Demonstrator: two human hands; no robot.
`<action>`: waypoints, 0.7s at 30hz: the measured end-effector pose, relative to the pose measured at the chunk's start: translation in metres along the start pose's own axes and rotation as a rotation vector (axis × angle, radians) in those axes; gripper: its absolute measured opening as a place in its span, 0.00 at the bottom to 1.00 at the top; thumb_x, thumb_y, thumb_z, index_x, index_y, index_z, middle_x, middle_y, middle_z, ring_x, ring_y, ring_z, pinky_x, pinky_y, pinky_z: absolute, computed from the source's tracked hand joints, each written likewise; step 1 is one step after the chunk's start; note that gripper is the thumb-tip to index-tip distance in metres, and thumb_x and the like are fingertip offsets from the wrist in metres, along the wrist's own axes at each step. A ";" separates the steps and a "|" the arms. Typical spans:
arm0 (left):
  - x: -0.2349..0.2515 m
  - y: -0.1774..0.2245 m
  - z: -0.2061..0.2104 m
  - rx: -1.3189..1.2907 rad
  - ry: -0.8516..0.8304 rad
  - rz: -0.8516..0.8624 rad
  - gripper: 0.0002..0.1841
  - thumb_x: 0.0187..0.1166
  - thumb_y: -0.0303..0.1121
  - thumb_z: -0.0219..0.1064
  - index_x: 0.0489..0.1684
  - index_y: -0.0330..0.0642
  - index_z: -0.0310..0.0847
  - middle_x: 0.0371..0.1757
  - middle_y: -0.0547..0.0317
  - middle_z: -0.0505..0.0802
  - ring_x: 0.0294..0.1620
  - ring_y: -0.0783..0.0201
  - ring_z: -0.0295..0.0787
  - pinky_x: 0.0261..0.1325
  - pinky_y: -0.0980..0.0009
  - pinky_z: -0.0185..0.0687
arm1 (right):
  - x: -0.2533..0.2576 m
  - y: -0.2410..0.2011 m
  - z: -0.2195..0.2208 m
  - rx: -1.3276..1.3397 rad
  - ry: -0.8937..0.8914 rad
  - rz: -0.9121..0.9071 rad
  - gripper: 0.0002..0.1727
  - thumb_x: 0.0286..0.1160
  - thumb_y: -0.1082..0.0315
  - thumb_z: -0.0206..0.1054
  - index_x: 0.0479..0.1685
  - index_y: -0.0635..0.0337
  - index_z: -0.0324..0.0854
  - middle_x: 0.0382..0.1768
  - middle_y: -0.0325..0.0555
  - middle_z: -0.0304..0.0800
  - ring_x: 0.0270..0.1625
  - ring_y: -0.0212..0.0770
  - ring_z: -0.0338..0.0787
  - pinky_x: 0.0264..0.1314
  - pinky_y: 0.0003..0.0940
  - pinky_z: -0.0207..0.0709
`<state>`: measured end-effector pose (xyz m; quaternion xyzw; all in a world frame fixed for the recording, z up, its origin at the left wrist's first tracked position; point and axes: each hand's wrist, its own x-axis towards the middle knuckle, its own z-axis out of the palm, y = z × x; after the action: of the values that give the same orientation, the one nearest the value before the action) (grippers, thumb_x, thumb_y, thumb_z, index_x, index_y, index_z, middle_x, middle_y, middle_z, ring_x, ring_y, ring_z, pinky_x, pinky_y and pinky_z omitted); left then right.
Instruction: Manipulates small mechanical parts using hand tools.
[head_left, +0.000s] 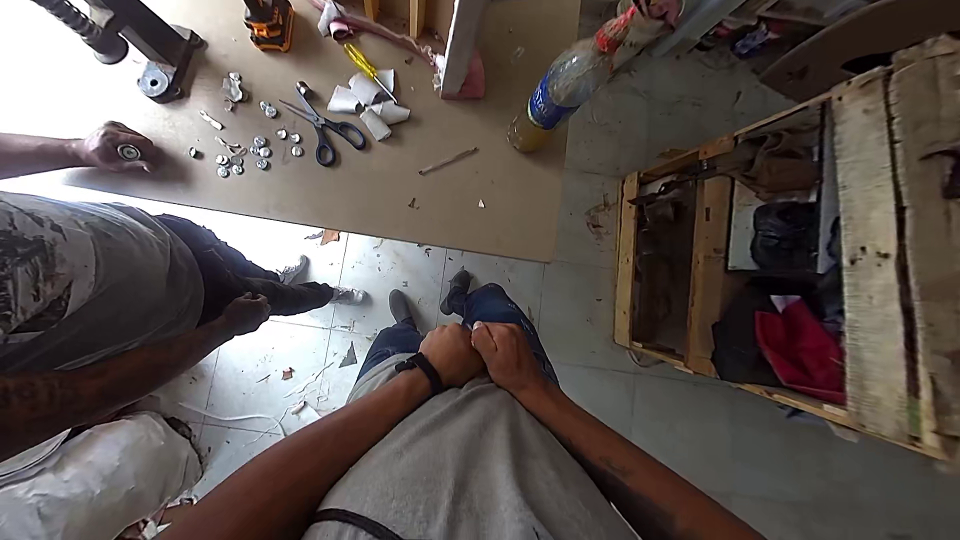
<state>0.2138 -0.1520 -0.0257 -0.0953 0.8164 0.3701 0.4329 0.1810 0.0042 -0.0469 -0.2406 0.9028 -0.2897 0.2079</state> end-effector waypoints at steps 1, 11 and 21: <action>0.000 -0.001 0.001 0.011 0.010 0.003 0.22 0.73 0.55 0.62 0.31 0.45 0.88 0.39 0.50 0.94 0.47 0.47 0.93 0.48 0.38 0.85 | 0.000 0.000 0.001 0.007 -0.002 -0.010 0.30 0.87 0.51 0.45 0.09 0.47 0.67 0.11 0.34 0.68 0.18 0.37 0.76 0.23 0.42 0.71; 0.011 0.003 -0.012 0.019 -0.012 0.011 0.23 0.74 0.56 0.63 0.31 0.44 0.89 0.39 0.49 0.94 0.48 0.46 0.93 0.50 0.36 0.85 | 0.012 0.000 -0.004 -0.046 0.054 0.020 0.29 0.86 0.51 0.46 0.08 0.48 0.66 0.10 0.35 0.68 0.18 0.38 0.77 0.22 0.43 0.71; 0.020 -0.013 -0.026 0.119 0.025 -0.012 0.18 0.71 0.54 0.68 0.30 0.48 0.89 0.35 0.52 0.94 0.43 0.47 0.93 0.45 0.37 0.85 | 0.032 0.009 -0.039 0.411 -0.604 0.232 0.33 0.86 0.33 0.50 0.39 0.52 0.86 0.24 0.39 0.80 0.25 0.36 0.79 0.31 0.37 0.76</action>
<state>0.1907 -0.1760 -0.0389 -0.0789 0.8417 0.3168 0.4300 0.1324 0.0092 -0.0306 -0.1647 0.7451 -0.3552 0.5400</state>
